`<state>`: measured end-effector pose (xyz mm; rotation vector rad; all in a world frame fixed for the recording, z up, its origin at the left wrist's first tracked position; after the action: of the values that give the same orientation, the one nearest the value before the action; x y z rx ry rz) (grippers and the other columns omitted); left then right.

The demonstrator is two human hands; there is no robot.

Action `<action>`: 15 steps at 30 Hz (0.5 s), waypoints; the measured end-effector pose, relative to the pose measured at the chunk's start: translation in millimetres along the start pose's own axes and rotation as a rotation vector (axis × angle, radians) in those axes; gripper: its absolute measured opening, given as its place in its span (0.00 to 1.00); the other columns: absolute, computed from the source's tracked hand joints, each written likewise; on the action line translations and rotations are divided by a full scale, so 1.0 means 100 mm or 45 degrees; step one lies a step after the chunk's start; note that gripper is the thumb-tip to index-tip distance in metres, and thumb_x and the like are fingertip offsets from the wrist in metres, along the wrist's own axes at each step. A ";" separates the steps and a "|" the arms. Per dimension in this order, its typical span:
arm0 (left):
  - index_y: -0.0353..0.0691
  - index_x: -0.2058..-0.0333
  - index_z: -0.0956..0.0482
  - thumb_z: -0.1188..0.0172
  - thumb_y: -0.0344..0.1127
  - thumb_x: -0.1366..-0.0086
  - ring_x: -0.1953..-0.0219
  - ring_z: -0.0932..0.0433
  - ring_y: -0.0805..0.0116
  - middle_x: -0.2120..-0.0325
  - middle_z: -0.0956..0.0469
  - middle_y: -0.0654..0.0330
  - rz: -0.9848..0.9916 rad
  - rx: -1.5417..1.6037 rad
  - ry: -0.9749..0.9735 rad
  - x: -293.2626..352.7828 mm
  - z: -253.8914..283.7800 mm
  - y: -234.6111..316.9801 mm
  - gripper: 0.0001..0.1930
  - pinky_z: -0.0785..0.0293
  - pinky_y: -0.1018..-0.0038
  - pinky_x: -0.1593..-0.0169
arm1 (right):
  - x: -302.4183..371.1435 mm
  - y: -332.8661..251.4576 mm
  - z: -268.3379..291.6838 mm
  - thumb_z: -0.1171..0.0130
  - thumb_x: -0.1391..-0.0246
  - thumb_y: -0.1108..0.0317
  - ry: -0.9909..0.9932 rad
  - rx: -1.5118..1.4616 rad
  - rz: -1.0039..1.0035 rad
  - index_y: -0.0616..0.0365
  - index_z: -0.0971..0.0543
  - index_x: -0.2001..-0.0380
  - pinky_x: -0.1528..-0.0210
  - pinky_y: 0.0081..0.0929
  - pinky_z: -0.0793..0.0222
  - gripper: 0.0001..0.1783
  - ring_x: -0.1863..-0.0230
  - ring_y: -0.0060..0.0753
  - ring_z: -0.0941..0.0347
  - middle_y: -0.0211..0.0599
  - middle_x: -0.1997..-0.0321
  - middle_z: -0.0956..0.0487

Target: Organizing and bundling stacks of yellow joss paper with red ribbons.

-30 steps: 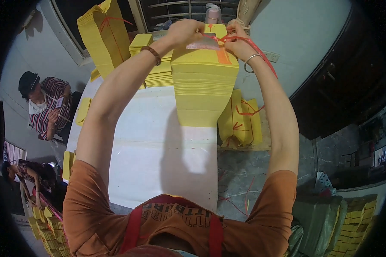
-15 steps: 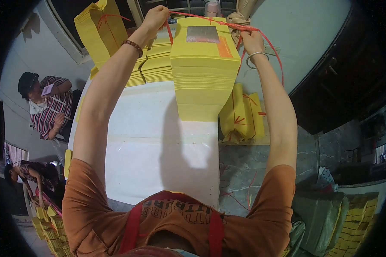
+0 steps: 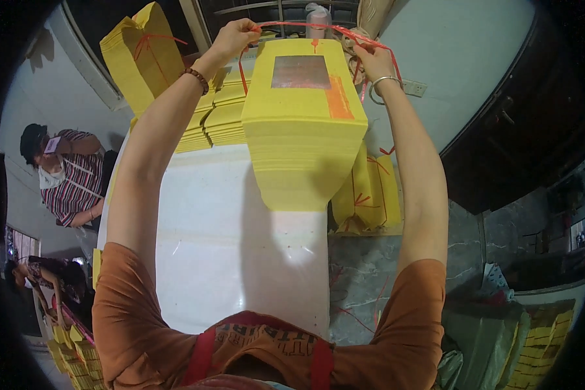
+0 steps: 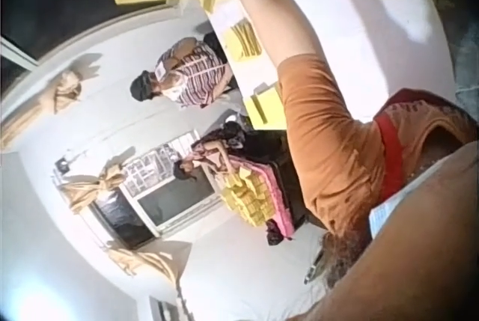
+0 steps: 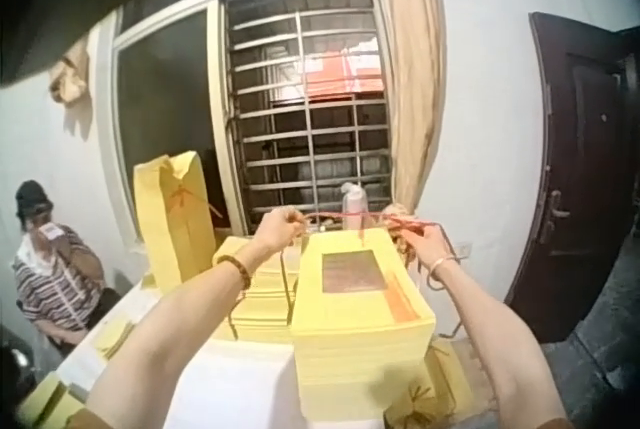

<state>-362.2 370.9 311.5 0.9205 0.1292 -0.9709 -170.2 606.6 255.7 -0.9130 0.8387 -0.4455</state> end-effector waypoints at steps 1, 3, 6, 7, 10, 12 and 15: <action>0.37 0.68 0.24 0.47 0.36 0.43 0.77 0.27 0.76 0.78 0.24 0.62 -0.012 0.009 0.025 -0.06 -0.02 -0.08 0.09 0.29 0.77 0.72 | -0.04 -0.01 -0.06 0.44 0.51 0.62 -0.059 -0.071 -0.080 0.63 0.22 0.66 0.67 0.17 0.37 0.14 0.71 0.19 0.31 0.30 0.71 0.23; 0.37 0.69 0.23 0.47 0.38 0.42 0.78 0.28 0.76 0.79 0.24 0.63 -0.029 0.019 0.055 -0.17 -0.02 -0.19 0.10 0.30 0.77 0.72 | -0.06 -0.06 -0.15 0.45 0.52 0.65 -0.073 -0.177 -0.171 0.62 0.24 0.64 0.68 0.16 0.36 0.14 0.72 0.19 0.29 0.33 0.71 0.22; 0.37 0.69 0.21 0.51 0.43 0.39 0.80 0.33 0.77 0.83 0.27 0.65 -0.031 0.296 -0.070 -0.20 -0.07 -0.26 0.15 0.35 0.79 0.74 | -0.01 -0.07 -0.17 0.45 0.54 0.67 0.129 -0.390 -0.004 0.62 0.28 0.60 0.71 0.18 0.36 0.17 0.75 0.22 0.28 0.36 0.73 0.20; 0.37 0.69 0.21 0.51 0.43 0.39 0.80 0.33 0.77 0.83 0.27 0.65 -0.031 0.302 -0.074 -0.23 -0.08 -0.27 0.15 0.35 0.79 0.74 | -0.04 -0.02 -0.14 0.45 0.54 0.67 0.131 -0.385 -0.007 0.62 0.28 0.60 0.71 0.18 0.36 0.17 0.75 0.22 0.28 0.36 0.73 0.20; 0.38 0.69 0.20 0.51 0.42 0.39 0.80 0.34 0.77 0.84 0.30 0.65 0.053 0.495 0.121 -0.25 0.02 -0.42 0.15 0.40 0.78 0.76 | -0.12 0.17 0.10 0.43 0.61 0.66 0.226 0.521 0.041 0.65 0.28 0.63 0.64 0.31 0.34 0.20 0.68 0.38 0.25 0.41 0.68 0.22; 0.39 0.70 0.20 0.53 0.38 0.40 0.82 0.36 0.77 0.86 0.30 0.67 0.318 0.638 0.369 -0.21 0.16 -0.63 0.13 0.41 0.78 0.77 | -0.14 0.55 0.39 0.44 0.60 0.68 0.371 0.484 0.084 0.64 0.28 0.59 0.60 0.29 0.35 0.21 0.65 0.33 0.26 0.43 0.66 0.22; 0.42 0.69 0.25 0.59 0.42 0.35 0.86 0.40 0.81 0.86 0.32 0.70 0.557 0.773 0.403 -0.11 0.37 -0.97 0.14 0.50 0.81 0.84 | -0.06 1.01 0.76 0.45 0.59 0.72 0.593 0.034 -0.154 0.62 0.31 0.54 0.58 0.29 0.35 0.24 0.63 0.30 0.26 0.45 0.61 0.24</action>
<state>-452.7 328.7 280.4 1.5820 -0.1080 -0.4462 -114.5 705.7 199.5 -0.8490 1.2001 -0.7913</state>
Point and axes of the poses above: each hand's wrist, its own x-axis away from the middle knuckle, its own z-axis out of the back of the hand, y = z × x, the point moved 2 cm from there along -x, towards the middle knuckle
